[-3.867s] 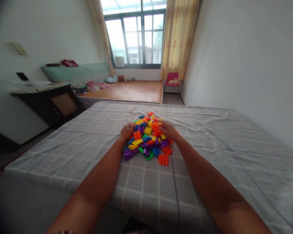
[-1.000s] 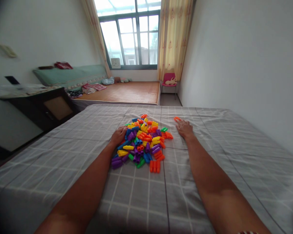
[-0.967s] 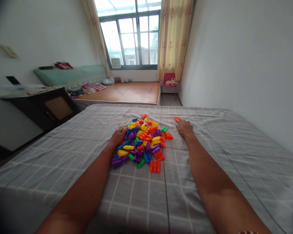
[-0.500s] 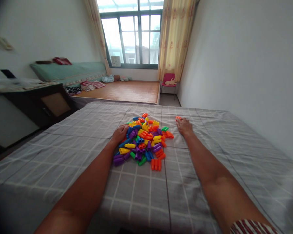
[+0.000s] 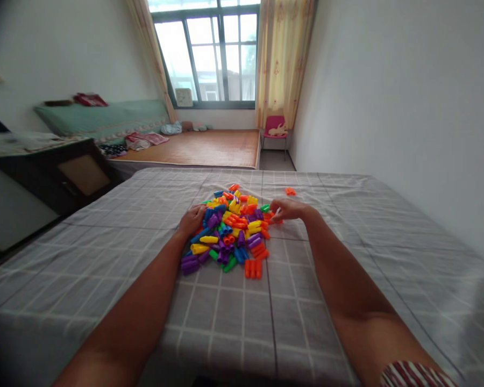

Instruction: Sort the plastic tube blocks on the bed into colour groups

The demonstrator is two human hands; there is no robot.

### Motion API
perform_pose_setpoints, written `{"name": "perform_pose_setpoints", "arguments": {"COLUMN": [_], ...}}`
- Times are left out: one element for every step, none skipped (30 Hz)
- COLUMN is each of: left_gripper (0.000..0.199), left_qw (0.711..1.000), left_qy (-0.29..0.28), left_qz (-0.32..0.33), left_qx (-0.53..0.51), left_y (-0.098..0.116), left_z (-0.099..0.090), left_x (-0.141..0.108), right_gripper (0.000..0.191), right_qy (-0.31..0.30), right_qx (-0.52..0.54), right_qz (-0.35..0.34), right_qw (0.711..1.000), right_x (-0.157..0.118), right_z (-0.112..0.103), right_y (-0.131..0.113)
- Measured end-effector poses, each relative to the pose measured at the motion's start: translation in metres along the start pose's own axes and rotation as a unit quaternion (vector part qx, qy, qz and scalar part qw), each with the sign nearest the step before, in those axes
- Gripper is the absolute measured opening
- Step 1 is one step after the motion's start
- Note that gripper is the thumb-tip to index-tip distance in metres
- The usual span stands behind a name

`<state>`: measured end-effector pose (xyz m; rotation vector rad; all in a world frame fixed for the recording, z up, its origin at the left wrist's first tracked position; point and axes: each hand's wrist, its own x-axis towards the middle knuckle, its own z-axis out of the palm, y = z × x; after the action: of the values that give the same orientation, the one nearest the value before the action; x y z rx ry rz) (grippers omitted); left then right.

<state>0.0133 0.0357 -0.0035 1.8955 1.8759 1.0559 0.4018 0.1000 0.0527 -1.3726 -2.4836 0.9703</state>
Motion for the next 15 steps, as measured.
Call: {"name": "perform_pose_setpoints", "arguments": {"left_gripper": [0.046,0.046,0.045,0.045,0.045,0.046,0.046,0.046,0.046,0.046,0.046,0.047,0.047,0.047,0.046], "left_qw": [1.000,1.000,1.000,1.000,1.000,1.000,1.000,1.000,1.000,1.000,1.000,1.000,1.000,1.000,1.000], "left_qy": [0.000,0.000,0.001,0.001,0.001,0.001,0.001,0.002,0.002,0.003,0.004,0.004,0.004,0.003,0.003], "left_qz": [-0.001,-0.001,-0.001,-0.001,0.000,0.001,0.003,0.004,0.004,0.004,0.005,0.006,0.006,0.007,0.008], "left_qx": [-0.001,-0.002,-0.002,-0.001,-0.001,-0.001,-0.001,0.000,0.001,0.001,0.001,0.001,0.001,0.000,-0.002], "left_y": [0.000,0.001,0.001,0.001,0.001,0.001,0.001,0.001,0.001,0.001,0.000,0.000,0.000,0.000,-0.001], "left_z": [0.000,-0.001,-0.001,-0.001,-0.001,-0.001,-0.001,-0.001,-0.001,-0.001,-0.001,-0.001,-0.001,-0.001,-0.001], "left_x": [0.000,0.000,0.000,0.000,0.000,0.000,0.000,0.000,0.001,0.001,0.001,0.001,0.001,0.001,0.001], "right_gripper": [0.051,0.050,0.050,0.050,0.048,0.046,0.043,0.040,0.037,0.036,0.037,0.039,0.041,0.044,0.047], "right_qy": [-0.002,-0.002,0.004,0.021,0.055,0.107,0.174,0.245,0.313,0.372,0.414,0.440,0.453,0.457,0.455], "right_qx": [0.033,0.080,0.134,0.188,0.233,0.264,0.280,0.283,0.276,0.260,0.235,0.204,0.169,0.133,0.094], "right_qz": [-0.001,0.000,0.002,0.003,0.005,0.011,0.026,0.050,0.082,0.114,0.145,0.168,0.184,0.193,0.196], "right_qw": [0.999,0.997,0.991,0.982,0.971,0.958,0.944,0.926,0.905,0.884,0.868,0.858,0.856,0.858,0.863], "right_x": [-0.001,-0.001,-0.001,-0.001,-0.001,0.000,0.001,0.003,0.006,0.008,0.010,0.012,0.013,0.013,0.013], "right_z": [-0.001,-0.002,-0.003,-0.004,-0.006,-0.006,-0.007,-0.007,-0.006,-0.005,-0.004,-0.003,-0.002,-0.001,-0.001], "right_y": [0.003,0.008,0.015,0.023,0.033,0.044,0.057,0.069,0.082,0.094,0.106,0.115,0.123,0.129,0.133]}}
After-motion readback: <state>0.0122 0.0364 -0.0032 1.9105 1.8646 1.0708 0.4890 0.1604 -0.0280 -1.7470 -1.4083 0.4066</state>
